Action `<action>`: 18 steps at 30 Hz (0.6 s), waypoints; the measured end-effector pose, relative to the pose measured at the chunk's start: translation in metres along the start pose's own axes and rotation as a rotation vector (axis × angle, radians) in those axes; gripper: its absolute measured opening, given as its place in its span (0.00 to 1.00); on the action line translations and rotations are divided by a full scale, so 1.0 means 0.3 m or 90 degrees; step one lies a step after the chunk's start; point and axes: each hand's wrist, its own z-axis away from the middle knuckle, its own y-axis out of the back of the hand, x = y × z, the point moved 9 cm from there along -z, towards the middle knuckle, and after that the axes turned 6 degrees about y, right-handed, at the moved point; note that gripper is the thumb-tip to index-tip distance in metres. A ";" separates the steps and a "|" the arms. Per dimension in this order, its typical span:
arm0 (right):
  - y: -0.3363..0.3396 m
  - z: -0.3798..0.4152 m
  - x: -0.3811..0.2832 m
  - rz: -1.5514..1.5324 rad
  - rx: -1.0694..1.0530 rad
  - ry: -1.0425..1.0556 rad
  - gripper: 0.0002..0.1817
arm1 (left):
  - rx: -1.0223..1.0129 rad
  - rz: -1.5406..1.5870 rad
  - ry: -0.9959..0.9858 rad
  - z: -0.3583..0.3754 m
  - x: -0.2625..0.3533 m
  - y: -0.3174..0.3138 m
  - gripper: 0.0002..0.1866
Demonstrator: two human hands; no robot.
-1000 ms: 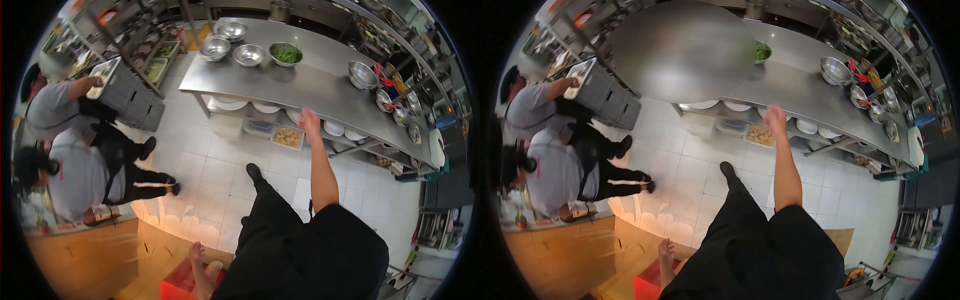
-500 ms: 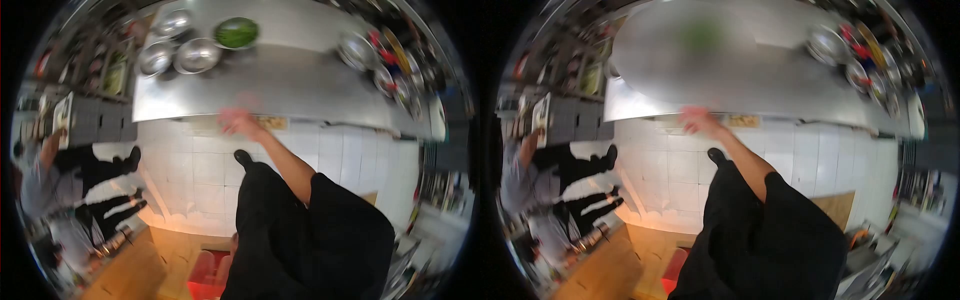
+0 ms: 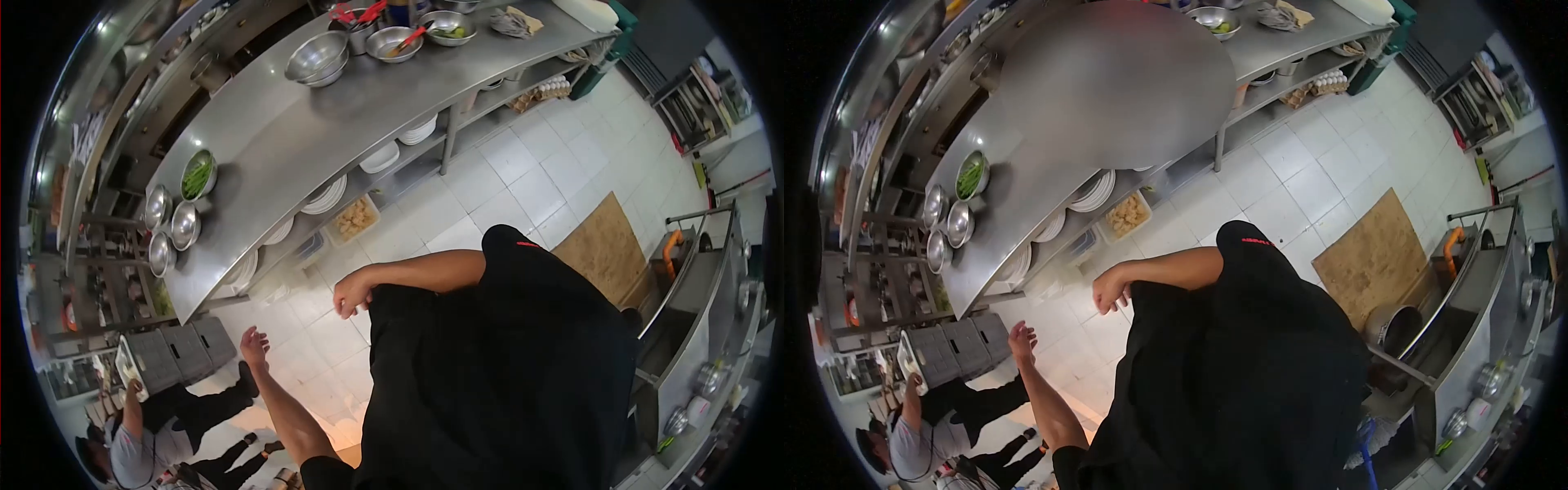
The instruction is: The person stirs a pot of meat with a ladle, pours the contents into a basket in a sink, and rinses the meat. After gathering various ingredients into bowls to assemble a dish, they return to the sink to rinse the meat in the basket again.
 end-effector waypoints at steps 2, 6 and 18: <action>0.054 0.112 0.057 0.000 0.042 -0.027 0.22 | -0.031 -0.026 -0.092 -0.005 0.156 -0.073 0.14; 0.221 0.311 0.296 -0.103 0.280 -0.017 0.14 | -0.096 0.013 -0.181 0.026 0.253 -0.265 0.14; 0.475 1.496 1.317 -0.335 0.700 -0.519 0.18 | -0.373 -0.113 0.503 0.892 -1.077 -1.210 0.14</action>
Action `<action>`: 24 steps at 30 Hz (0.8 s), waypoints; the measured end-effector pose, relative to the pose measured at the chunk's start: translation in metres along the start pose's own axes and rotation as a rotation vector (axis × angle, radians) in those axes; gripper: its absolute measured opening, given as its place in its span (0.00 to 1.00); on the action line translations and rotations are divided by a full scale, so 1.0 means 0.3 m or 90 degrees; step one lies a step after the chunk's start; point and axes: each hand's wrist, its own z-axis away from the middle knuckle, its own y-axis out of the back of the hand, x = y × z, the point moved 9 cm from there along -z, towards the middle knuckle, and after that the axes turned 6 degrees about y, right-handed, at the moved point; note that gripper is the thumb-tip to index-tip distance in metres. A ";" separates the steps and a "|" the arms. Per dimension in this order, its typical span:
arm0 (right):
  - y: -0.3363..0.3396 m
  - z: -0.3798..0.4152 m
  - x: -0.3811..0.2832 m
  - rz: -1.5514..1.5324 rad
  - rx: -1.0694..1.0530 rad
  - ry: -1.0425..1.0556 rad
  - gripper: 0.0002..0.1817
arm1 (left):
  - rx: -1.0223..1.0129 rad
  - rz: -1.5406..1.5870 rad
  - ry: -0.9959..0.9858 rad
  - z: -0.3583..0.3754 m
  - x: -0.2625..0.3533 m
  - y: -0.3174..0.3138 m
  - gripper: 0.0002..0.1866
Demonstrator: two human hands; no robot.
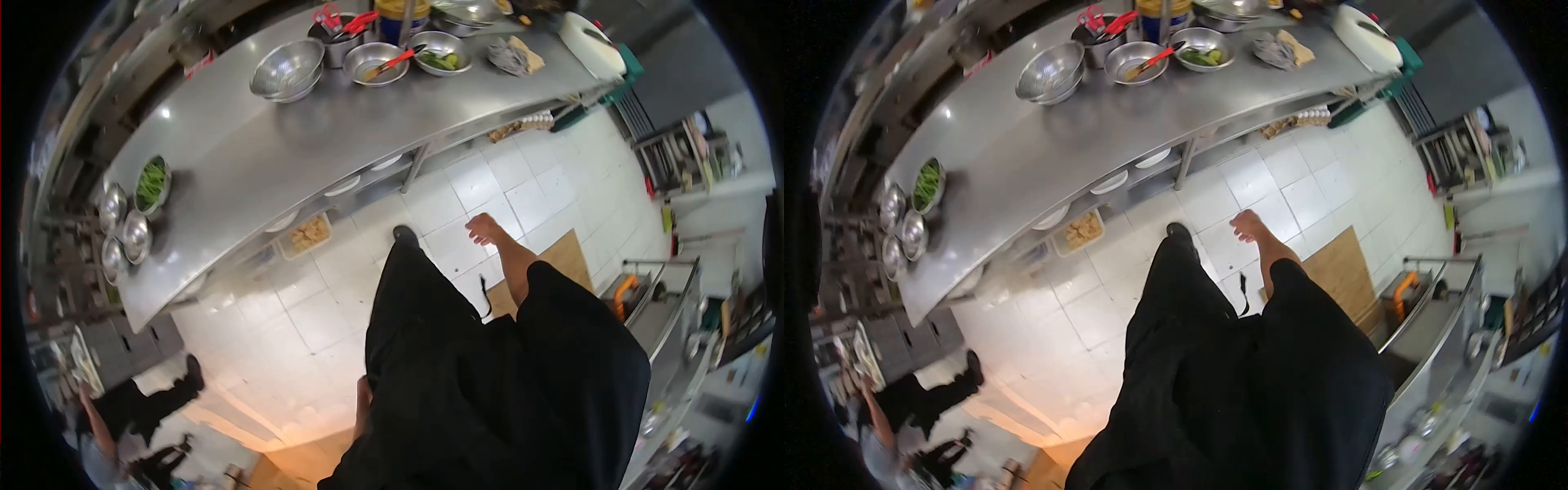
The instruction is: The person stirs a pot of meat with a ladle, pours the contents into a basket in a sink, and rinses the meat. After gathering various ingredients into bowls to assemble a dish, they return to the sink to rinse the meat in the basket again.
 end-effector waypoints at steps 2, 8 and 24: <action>0.193 -0.107 -0.100 -0.050 0.049 0.057 0.17 | -0.075 0.102 0.027 0.101 -0.103 -0.216 0.15; 0.682 -0.645 -0.398 -0.085 0.142 0.106 0.19 | -0.002 0.367 0.053 0.075 -0.006 -0.620 0.18; 1.144 -1.572 -0.233 -0.096 0.163 0.308 0.12 | 0.252 0.248 -0.431 -0.052 1.487 -0.991 0.14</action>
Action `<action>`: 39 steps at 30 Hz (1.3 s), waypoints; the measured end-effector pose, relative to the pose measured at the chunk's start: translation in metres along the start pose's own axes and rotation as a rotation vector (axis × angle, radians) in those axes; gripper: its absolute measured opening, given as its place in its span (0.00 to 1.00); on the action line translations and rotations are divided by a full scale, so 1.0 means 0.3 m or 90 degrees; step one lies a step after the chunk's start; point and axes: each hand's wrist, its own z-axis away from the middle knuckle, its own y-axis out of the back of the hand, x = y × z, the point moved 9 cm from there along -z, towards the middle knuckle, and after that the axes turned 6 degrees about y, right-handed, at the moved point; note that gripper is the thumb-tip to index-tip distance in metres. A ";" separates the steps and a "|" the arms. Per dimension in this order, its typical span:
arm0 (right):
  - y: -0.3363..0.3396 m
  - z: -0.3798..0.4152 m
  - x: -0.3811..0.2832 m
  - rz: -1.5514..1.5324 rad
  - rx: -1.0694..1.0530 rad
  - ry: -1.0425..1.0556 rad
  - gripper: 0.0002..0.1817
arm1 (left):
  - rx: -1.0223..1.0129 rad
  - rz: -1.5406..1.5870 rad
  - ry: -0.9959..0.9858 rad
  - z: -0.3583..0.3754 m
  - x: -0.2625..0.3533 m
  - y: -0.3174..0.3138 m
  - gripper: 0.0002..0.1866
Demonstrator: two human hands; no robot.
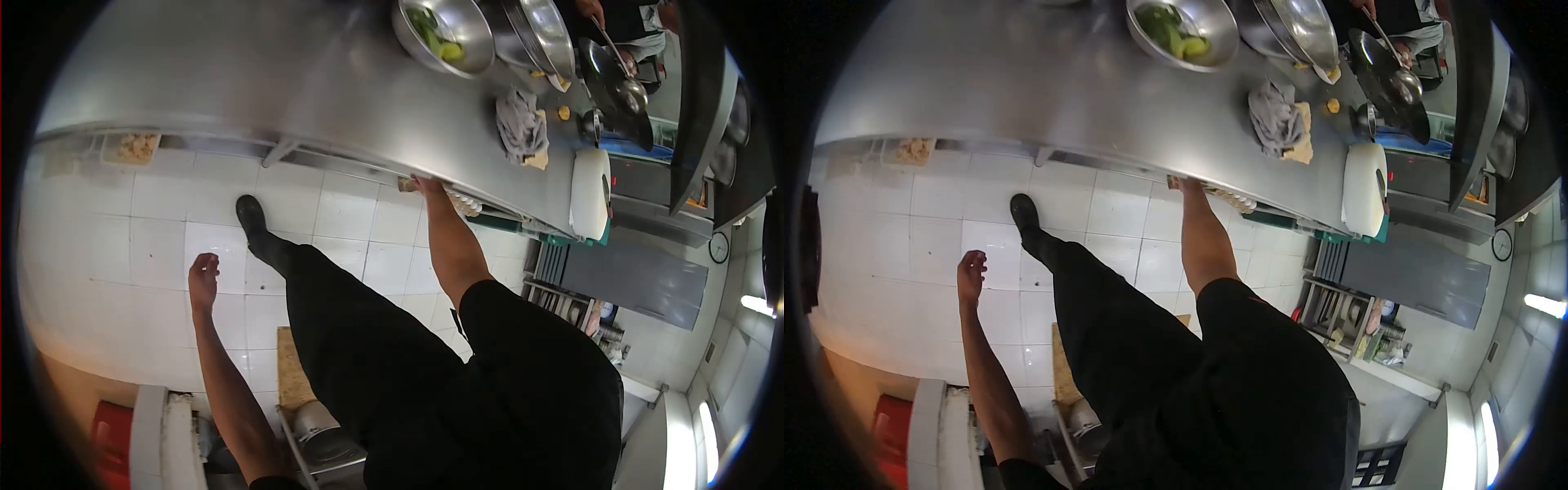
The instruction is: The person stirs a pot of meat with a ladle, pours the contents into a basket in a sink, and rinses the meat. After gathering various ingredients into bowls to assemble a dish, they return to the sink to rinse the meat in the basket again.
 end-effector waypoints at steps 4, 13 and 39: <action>0.050 -0.035 -0.113 0.251 0.011 0.106 0.13 | 0.039 0.072 0.025 0.202 -0.141 -0.211 0.13; 0.067 0.232 -0.286 0.259 -0.065 -0.042 0.15 | -0.035 0.352 0.402 1.112 -1.356 -0.972 0.10; 0.015 0.043 -0.410 0.166 -0.193 0.040 0.11 | -0.017 0.182 0.018 0.560 -0.096 -1.068 0.15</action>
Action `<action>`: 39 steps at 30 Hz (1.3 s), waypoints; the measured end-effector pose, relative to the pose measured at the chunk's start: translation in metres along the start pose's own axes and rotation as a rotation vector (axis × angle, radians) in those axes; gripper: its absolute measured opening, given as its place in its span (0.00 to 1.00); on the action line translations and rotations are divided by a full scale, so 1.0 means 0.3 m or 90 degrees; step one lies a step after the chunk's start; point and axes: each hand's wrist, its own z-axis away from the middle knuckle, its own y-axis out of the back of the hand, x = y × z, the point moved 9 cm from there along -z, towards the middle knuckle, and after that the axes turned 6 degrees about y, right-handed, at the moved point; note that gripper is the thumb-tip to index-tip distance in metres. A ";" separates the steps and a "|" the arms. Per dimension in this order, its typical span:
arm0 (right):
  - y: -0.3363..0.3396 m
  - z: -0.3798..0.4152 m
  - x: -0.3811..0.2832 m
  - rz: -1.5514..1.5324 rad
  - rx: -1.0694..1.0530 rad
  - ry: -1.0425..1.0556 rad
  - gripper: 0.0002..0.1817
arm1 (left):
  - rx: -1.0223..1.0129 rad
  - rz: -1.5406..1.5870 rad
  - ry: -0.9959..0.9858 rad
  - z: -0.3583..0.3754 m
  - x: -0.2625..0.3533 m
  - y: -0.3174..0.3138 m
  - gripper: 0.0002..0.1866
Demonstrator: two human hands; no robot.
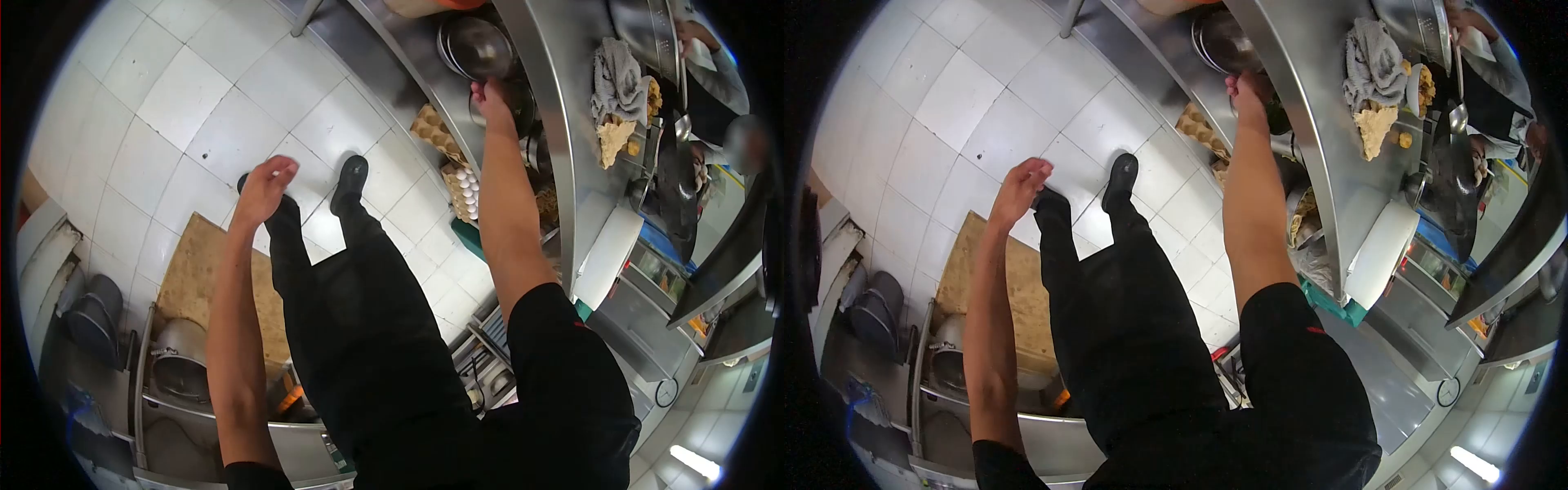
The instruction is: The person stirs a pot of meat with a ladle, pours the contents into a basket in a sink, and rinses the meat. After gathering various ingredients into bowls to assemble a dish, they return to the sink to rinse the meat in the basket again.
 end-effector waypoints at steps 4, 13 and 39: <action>0.084 0.151 -0.062 -0.055 0.105 0.216 0.11 | -0.038 0.066 -0.040 0.016 0.104 -0.143 0.17; 0.111 0.489 -0.039 -0.037 -0.032 0.364 0.16 | -0.099 0.212 -0.036 -0.084 0.359 -0.432 0.36; 0.195 0.863 0.049 0.324 0.076 0.596 0.11 | -0.101 0.281 0.119 -0.230 0.292 -0.581 0.33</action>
